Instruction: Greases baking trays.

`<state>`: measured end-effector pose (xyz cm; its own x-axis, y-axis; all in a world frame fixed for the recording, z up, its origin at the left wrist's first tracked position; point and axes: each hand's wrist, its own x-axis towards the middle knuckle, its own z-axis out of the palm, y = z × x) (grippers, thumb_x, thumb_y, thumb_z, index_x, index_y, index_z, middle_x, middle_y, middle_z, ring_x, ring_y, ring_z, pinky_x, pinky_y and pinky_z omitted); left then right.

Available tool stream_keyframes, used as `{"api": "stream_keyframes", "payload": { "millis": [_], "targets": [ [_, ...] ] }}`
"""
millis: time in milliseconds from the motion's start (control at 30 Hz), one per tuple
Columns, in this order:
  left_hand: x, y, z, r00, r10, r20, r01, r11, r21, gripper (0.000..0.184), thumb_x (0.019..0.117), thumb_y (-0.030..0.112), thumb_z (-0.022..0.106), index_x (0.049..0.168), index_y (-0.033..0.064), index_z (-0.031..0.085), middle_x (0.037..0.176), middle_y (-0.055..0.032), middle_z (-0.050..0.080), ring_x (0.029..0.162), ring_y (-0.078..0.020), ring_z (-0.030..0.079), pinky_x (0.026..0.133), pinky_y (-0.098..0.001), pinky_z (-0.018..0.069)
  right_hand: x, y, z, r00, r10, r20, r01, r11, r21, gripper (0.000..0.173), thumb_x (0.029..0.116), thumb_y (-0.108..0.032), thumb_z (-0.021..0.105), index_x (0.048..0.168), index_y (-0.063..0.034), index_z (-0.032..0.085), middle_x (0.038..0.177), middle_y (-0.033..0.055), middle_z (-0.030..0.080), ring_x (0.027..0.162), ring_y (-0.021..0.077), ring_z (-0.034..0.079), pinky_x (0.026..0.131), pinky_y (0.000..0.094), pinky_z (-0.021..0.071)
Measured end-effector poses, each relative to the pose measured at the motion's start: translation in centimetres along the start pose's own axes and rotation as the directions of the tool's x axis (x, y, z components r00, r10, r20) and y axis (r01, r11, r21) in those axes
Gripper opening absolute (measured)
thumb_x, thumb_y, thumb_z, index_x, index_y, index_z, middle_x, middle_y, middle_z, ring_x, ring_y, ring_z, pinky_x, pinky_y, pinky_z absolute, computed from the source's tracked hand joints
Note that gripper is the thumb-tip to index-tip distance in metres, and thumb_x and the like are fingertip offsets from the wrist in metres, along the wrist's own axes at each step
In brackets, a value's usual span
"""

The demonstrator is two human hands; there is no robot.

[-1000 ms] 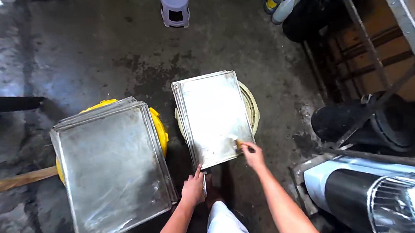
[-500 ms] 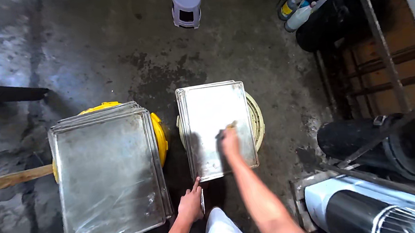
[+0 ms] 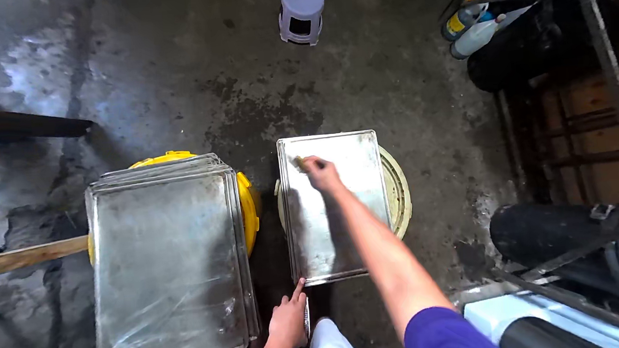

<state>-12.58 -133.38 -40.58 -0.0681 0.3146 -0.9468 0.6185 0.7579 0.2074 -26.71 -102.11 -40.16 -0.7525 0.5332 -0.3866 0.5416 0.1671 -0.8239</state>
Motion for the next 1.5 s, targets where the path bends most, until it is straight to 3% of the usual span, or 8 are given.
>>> {"api": "stream_keyframes", "payload": {
  "millis": [133, 267, 433, 567, 800, 933, 1100, 1500],
  "targets": [
    [-0.1, -0.3, -0.1, 1.000, 0.007, -0.004, -0.007, 0.999, -0.051, 0.093, 0.0684, 0.024, 0.089, 0.151, 0.0181, 0.047, 0.173, 0.0107, 0.010, 0.137, -0.0409, 0.049, 0.088, -0.0614, 0.0560, 1.7, 5.6, -11.4, 0.940, -0.066, -0.334, -0.022, 0.967, -0.252, 0.031, 0.1051, -0.018, 0.054, 0.123, 0.0025, 0.068, 0.120, 0.0223, 0.069, 0.110, 0.0311, 0.069, 0.097, 0.0492, 0.0560],
    [0.0, -0.1, 0.4, 0.999, 0.019, -0.043, -0.021, 0.999, -0.043, 0.091, 0.0676, 0.027, 0.089, 0.149, 0.0173, 0.049, 0.173, 0.0100, 0.011, 0.136, -0.0404, 0.050, 0.086, -0.0593, 0.0571, -7.7, 2.8, 1.1, 0.979, 0.202, 0.020, -0.154, 0.805, -0.573, 0.032, 0.1003, -0.028, 0.055, 0.125, -0.0104, 0.067, 0.128, 0.0178, 0.066, 0.109, 0.0344, 0.070, 0.089, 0.0544, 0.0589],
    [-0.5, -0.4, 0.1, 0.999, 0.027, -0.038, -0.027, 1.000, 0.004, 0.093, 0.0663, 0.028, 0.090, 0.148, 0.0167, 0.049, 0.173, 0.0095, 0.011, 0.137, -0.0401, 0.049, 0.086, -0.0605, 0.0571, -14.6, 9.5, -6.2, 0.972, 0.101, -0.214, -0.083, 0.992, 0.090, 0.028, 0.1019, -0.012, 0.054, 0.115, 0.0053, 0.071, 0.115, 0.0169, 0.073, 0.109, 0.0187, 0.070, 0.100, 0.0366, 0.0559],
    [-0.9, -0.5, 0.8, 0.999, 0.033, -0.041, -0.032, 0.999, 0.041, 0.092, 0.0666, 0.028, 0.090, 0.148, 0.0161, 0.048, 0.173, 0.0078, 0.008, 0.136, -0.0413, 0.050, 0.085, -0.0596, 0.0576, -18.4, 14.9, -15.7, 0.694, 0.632, -0.344, -0.282, 0.679, 0.678, 0.040, 0.1130, -0.028, 0.035, 0.125, -0.0011, 0.063, 0.092, 0.0099, 0.069, 0.071, 0.0165, 0.064, 0.062, 0.0320, 0.0533],
    [-2.1, -2.9, 2.1, 0.986, 0.134, -0.096, -0.145, 0.982, -0.117, 0.099, 0.0675, 0.042, 0.091, 0.151, 0.0141, 0.046, 0.173, -0.0010, 0.014, 0.140, -0.0362, 0.049, 0.100, -0.0570, 0.0527, -29.4, 20.2, -10.1, 0.628, 0.776, -0.063, -0.299, 0.315, 0.901, 0.048, 0.1096, -0.038, 0.023, 0.116, -0.0083, 0.060, 0.101, 0.0098, 0.065, 0.089, 0.0240, 0.062, 0.081, 0.0461, 0.0521],
    [-1.8, -4.7, 0.1, 0.846, 0.193, -0.497, -0.473, 0.702, -0.532, 0.112, 0.0590, 0.035, 0.097, 0.150, -0.0008, 0.042, 0.164, -0.0218, 0.030, 0.146, -0.0298, 0.042, 0.119, -0.0452, 0.0396, -28.7, 20.5, -10.4, 0.657, 0.749, -0.087, -0.362, 0.415, 0.835, 0.049, 0.1110, -0.036, 0.025, 0.111, -0.0068, 0.065, 0.094, 0.0081, 0.069, 0.080, 0.0188, 0.062, 0.071, 0.0369, 0.0515],
    [1.1, -2.6, -3.2, 0.865, -0.003, -0.501, -0.494, 0.165, -0.854, 0.085, 0.0747, 0.015, 0.086, 0.145, -0.0006, 0.040, 0.127, -0.0178, 0.066, 0.113, -0.0229, 0.068, 0.099, -0.0403, 0.0577, -27.9, 20.5, -10.2, 0.620, 0.774, -0.128, -0.487, 0.508, 0.711, 0.048, 0.1122, -0.035, 0.031, 0.111, -0.0048, 0.069, 0.100, 0.0104, 0.069, 0.093, 0.0218, 0.061, 0.082, 0.0433, 0.0473],
    [0.9, -1.7, -3.0, 0.835, -0.171, -0.524, -0.547, -0.153, -0.823, 0.062, 0.0913, 0.011, 0.070, 0.145, -0.0015, 0.041, 0.126, -0.0188, 0.065, 0.110, -0.0229, 0.067, 0.095, -0.0389, 0.0575, -28.7, 18.8, -8.6, 0.630, 0.761, -0.156, -0.510, 0.556, 0.657, 0.048, 0.1128, -0.034, 0.034, 0.104, -0.0046, 0.071, 0.101, 0.0100, 0.069, 0.097, 0.0218, 0.060, 0.087, 0.0444, 0.0448]
  ]
}}
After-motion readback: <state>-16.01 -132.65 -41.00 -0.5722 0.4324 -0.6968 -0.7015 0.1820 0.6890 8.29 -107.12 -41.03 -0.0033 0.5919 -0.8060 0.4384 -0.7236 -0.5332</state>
